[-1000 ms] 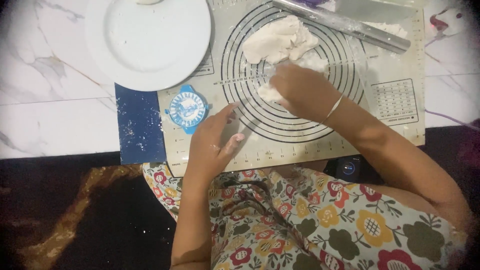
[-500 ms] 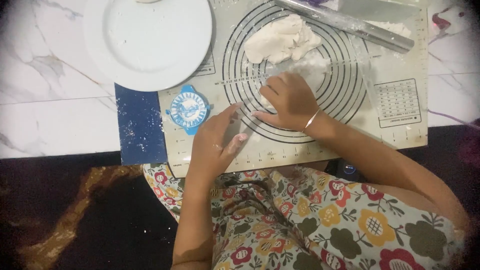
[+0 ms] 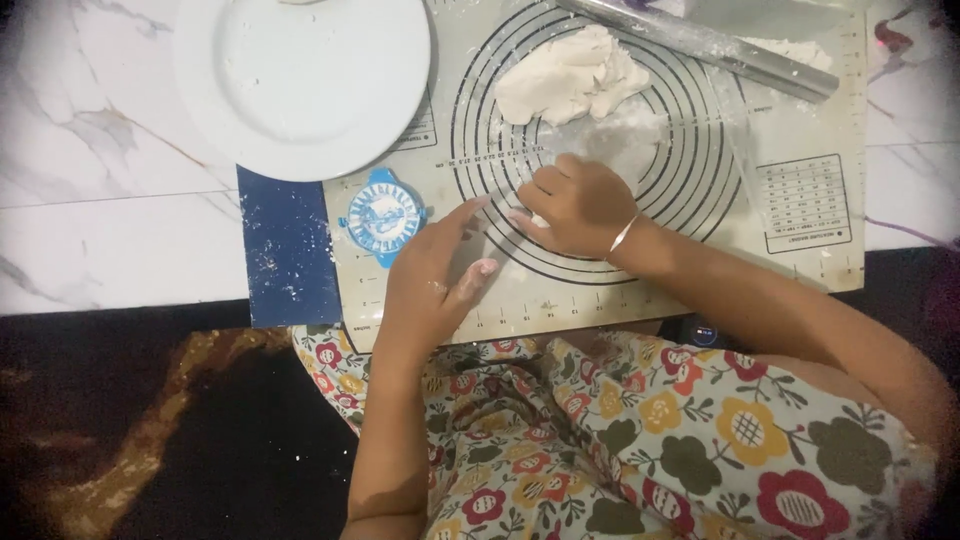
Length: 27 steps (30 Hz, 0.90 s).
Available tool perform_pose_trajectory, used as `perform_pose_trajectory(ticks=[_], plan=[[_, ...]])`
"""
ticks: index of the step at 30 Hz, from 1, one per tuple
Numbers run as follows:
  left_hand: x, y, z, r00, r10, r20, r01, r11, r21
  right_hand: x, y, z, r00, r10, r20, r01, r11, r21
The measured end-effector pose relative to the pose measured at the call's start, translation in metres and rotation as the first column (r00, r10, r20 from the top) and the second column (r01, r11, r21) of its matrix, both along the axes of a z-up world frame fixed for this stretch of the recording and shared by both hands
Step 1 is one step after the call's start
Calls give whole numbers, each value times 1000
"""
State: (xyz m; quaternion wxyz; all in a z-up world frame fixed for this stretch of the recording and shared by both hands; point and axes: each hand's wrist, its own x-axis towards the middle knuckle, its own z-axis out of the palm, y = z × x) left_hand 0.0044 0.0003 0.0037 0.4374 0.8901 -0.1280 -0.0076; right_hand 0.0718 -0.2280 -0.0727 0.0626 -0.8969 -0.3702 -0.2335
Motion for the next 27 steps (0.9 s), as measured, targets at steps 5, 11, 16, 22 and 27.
perform_pose_trajectory(ticks=[5, 11, 16, 22, 27], plan=[[1, 3, -5, 1000, -19, 3, 19, 1000, 12, 6, 6, 10, 1000, 14, -20, -14, 1000, 6], [-1, 1, 0, 1000, -30, -4, 30, 999, 11, 13, 5, 6, 999, 13, -39, -12, 1000, 21], [-6, 1, 5, 1000, -29, 3, 29, 1000, 7, 16, 5, 5, 998, 49, -35, -47, 997, 67], [-12, 5, -1, 999, -52, 11, 52, 999, -1, 17, -3, 14, 989, 111, -96, -95, 982, 162], [-10, 2, 2, 999, -15, -35, 15, 1000, -6, 33, -33, 18, 964, 162, -213, -23, 844, 536]])
